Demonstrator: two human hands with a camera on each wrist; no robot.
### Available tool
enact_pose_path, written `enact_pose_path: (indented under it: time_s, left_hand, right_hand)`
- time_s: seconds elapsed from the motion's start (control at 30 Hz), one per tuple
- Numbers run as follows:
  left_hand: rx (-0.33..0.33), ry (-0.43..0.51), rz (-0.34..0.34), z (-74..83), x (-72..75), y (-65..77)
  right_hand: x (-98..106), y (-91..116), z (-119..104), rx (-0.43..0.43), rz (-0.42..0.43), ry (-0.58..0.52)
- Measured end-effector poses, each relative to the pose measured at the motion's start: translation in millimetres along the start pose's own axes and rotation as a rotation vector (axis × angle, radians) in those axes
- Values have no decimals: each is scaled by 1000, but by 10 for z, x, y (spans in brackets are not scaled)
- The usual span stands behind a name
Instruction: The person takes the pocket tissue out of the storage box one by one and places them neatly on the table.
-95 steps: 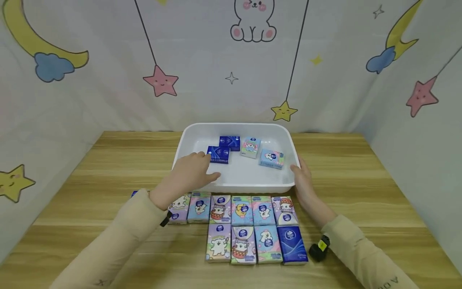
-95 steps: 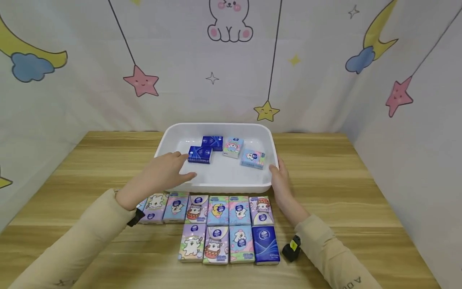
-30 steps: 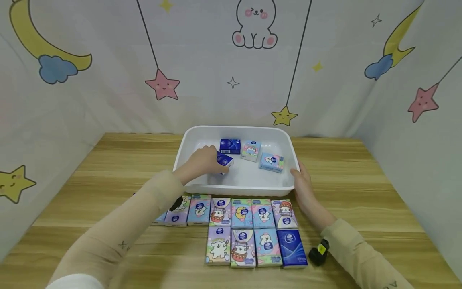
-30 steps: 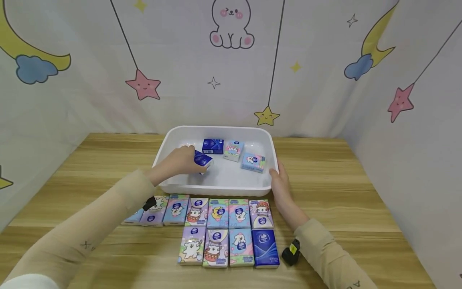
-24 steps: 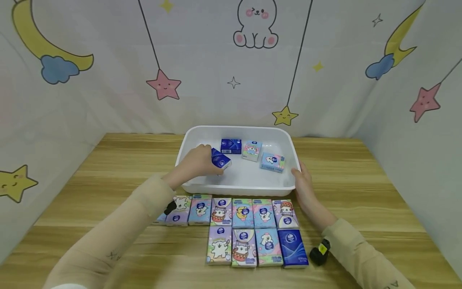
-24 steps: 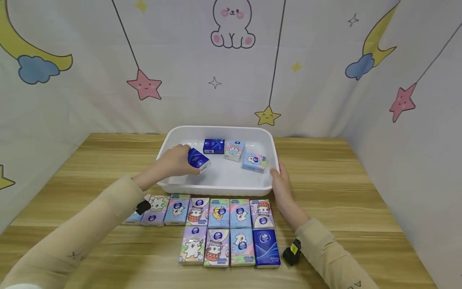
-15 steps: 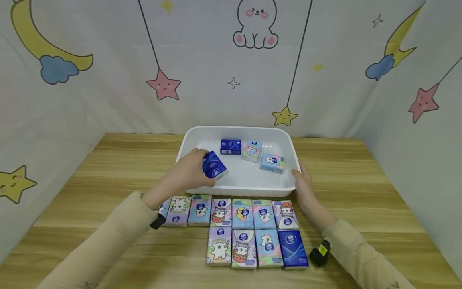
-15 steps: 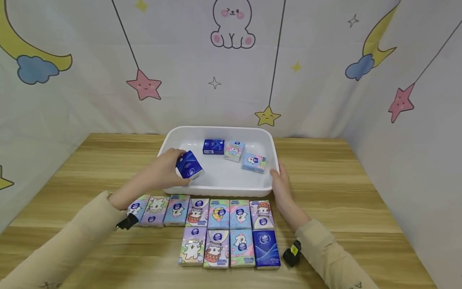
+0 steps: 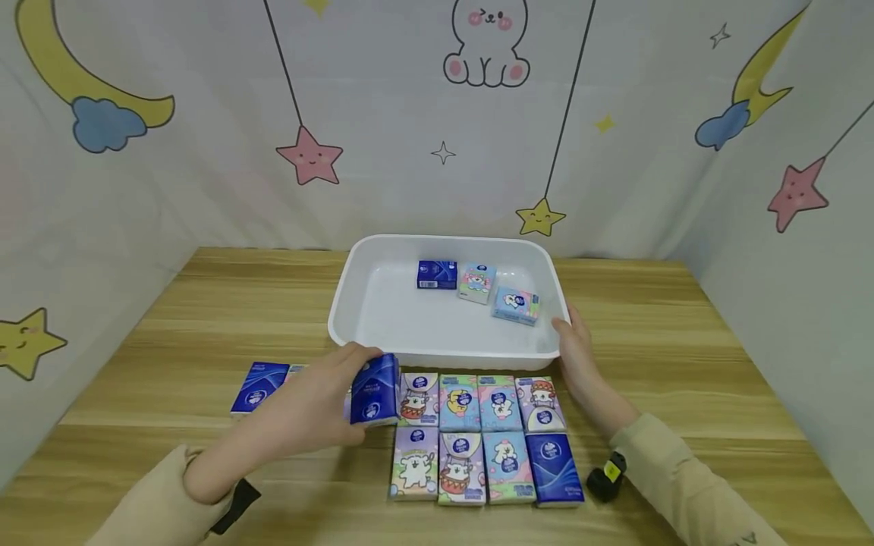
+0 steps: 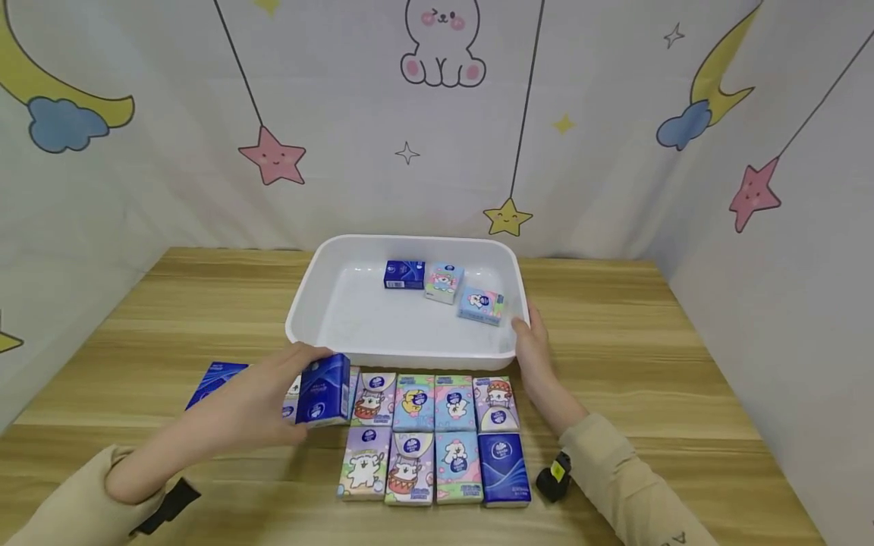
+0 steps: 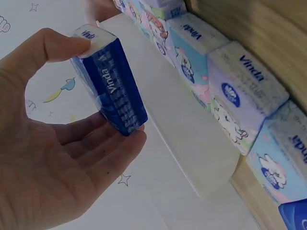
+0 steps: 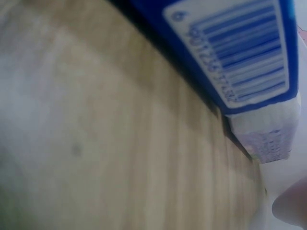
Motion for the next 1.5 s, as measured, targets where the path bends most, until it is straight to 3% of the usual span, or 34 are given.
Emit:
enact_pose_path:
  time_s: [0.3,0.87,1.5]
  left_hand:
    - [90,-34,-94,-24,-237,205]
    - [2,-92,-131,-75,-408,358]
    - [-49,-178,-122,-121,-564,364]
  right_hand:
    - [7,-13,18,-11,12,7]
    - [3,-30,29,-21,2,3]
    - [3,-30,21,-23,-4,-11]
Point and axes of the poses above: each hand's wrist, its own y-axis away from the middle knuckle, its own x-axis out of the back of the hand, z = x × y, the point moved 3 cm from there along -y, towards the middle knuckle, and after that the axes turned 13 degrees about y, right-handed, at the moved point
